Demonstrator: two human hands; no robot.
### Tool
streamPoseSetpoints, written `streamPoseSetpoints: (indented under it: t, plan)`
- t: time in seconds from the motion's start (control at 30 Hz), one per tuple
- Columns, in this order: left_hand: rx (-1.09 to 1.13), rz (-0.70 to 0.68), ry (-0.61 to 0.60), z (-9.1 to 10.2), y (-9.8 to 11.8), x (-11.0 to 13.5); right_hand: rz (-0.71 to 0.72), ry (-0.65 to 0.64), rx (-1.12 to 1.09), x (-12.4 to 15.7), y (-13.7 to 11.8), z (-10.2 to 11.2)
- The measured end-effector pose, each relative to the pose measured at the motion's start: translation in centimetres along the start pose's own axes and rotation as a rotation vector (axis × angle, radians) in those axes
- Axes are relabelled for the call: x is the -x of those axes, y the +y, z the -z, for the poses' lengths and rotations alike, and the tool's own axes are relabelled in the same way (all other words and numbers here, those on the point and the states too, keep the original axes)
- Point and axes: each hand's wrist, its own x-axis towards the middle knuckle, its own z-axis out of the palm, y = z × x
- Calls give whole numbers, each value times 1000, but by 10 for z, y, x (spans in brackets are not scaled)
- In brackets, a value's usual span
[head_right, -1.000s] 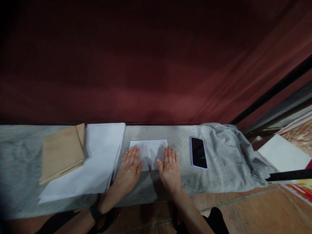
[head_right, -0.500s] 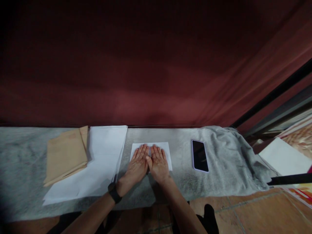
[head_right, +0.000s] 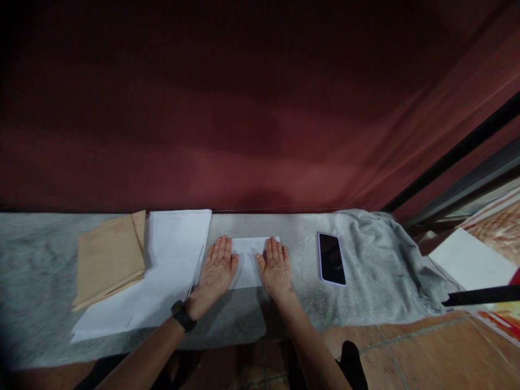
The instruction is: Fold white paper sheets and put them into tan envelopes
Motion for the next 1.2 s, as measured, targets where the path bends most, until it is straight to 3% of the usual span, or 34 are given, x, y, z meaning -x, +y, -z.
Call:
streamPoseSetpoints:
  t: [0.43,0.57,0.7,0.8,0.97,1.2]
  plan:
    - [7,50,95,0,-7,5,-142,38,21,7,15,-2]
    - [44,-82,75,5,5,3,-124,36,-46,2,6,4]
    - [85,-296,10,4,24,4,36,-64,-167,-3,-9,11]
    - [82,-359,-25,-1,31,3,103,-111,-208,-6,-18,11]
    - [57,-331,-34,-9,31,-2,84,-99,-180,-9,-22,6]
    - [49,-225,-79,-4,24,-11,68,-76,-82,-13,-20,3]
